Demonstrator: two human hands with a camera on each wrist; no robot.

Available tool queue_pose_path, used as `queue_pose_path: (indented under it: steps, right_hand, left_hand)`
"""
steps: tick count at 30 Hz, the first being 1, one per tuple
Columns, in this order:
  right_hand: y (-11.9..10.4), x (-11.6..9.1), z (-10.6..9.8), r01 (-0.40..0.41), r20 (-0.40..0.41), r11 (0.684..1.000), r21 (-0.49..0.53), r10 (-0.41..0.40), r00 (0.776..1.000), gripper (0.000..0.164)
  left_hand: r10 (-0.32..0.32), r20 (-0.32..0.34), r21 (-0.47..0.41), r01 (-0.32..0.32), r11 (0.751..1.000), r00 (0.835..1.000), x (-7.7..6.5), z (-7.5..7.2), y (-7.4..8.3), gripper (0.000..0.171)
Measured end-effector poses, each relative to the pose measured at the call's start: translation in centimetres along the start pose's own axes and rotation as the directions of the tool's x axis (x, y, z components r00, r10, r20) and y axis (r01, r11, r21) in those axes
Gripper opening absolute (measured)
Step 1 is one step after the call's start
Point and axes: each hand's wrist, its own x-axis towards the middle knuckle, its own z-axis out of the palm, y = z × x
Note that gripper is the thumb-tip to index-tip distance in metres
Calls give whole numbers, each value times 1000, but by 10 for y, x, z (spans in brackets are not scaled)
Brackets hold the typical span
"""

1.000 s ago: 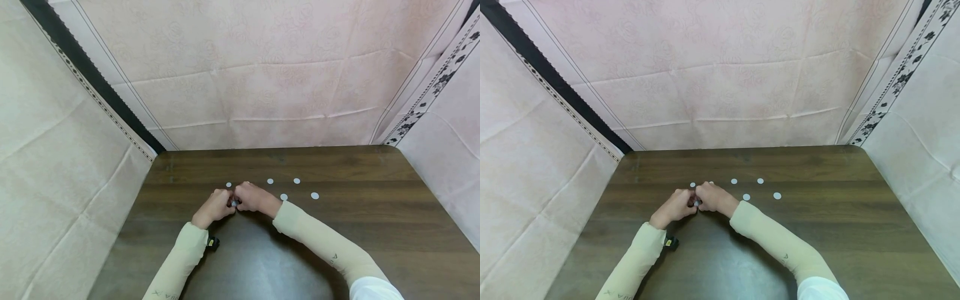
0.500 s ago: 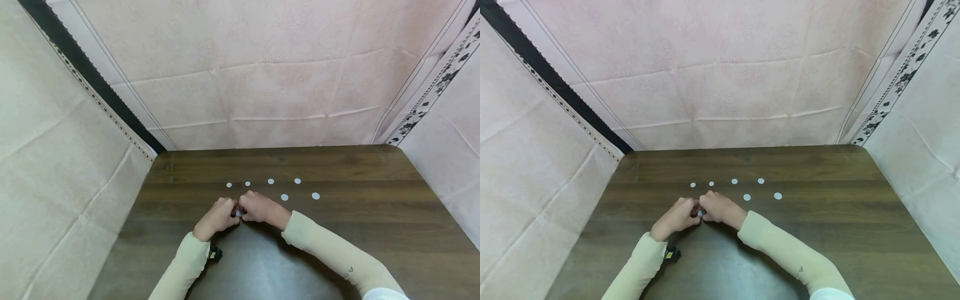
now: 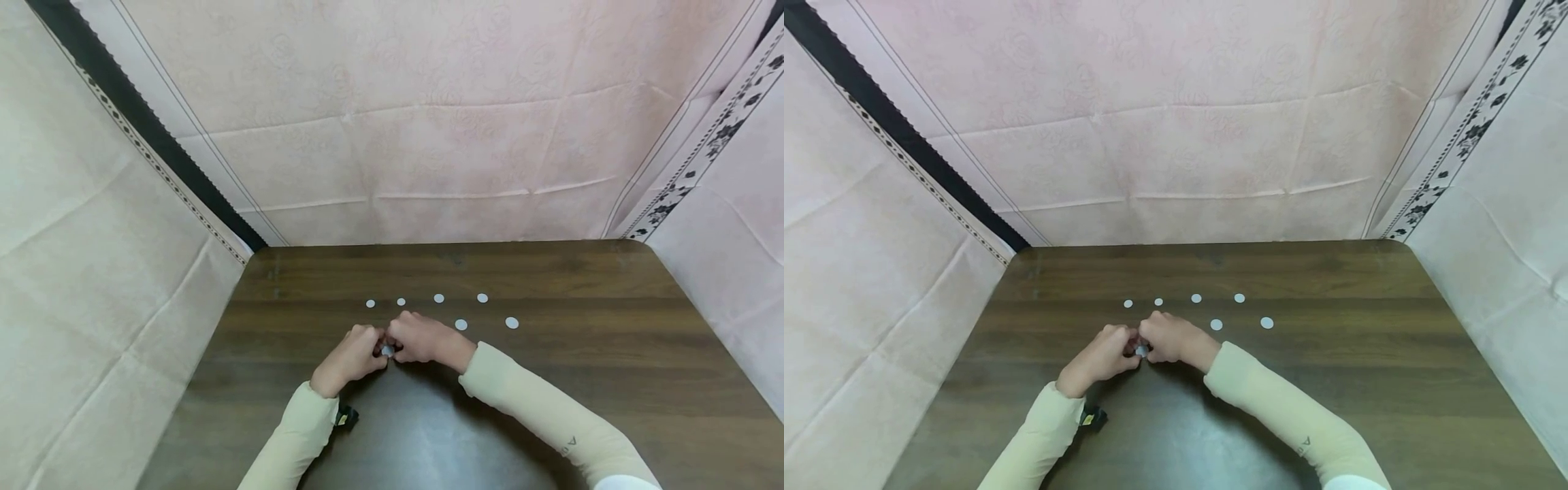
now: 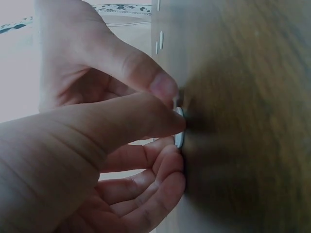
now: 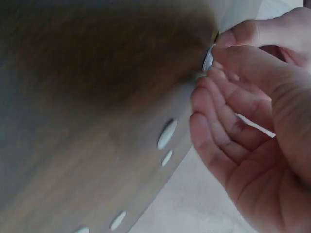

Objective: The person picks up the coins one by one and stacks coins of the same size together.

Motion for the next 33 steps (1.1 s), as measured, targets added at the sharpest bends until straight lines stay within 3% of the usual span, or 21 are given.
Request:
queue_pose_path:
  steps: [8, 16, 33]
  right_hand:
    - [11, -8, -23, -1, -13, 1000, -28, 1, 1000, 7]
    - [20, -12, -38, -29, -1, 998, -59, 29, 1000, 3]
    - [37, 2, -27, -100, 23, 991, -89, 102, 994, 14]
  left_hand:
    - [-9, 3, -19, 9, 1000, 1000, -1, 0, 0, 8]
    - [-27, 8, -42, 28, 999, 1000, -1, -1, 0, 9]
    - [-27, 9, -40, 28, 999, 1000, -2, 0, 1, 8]
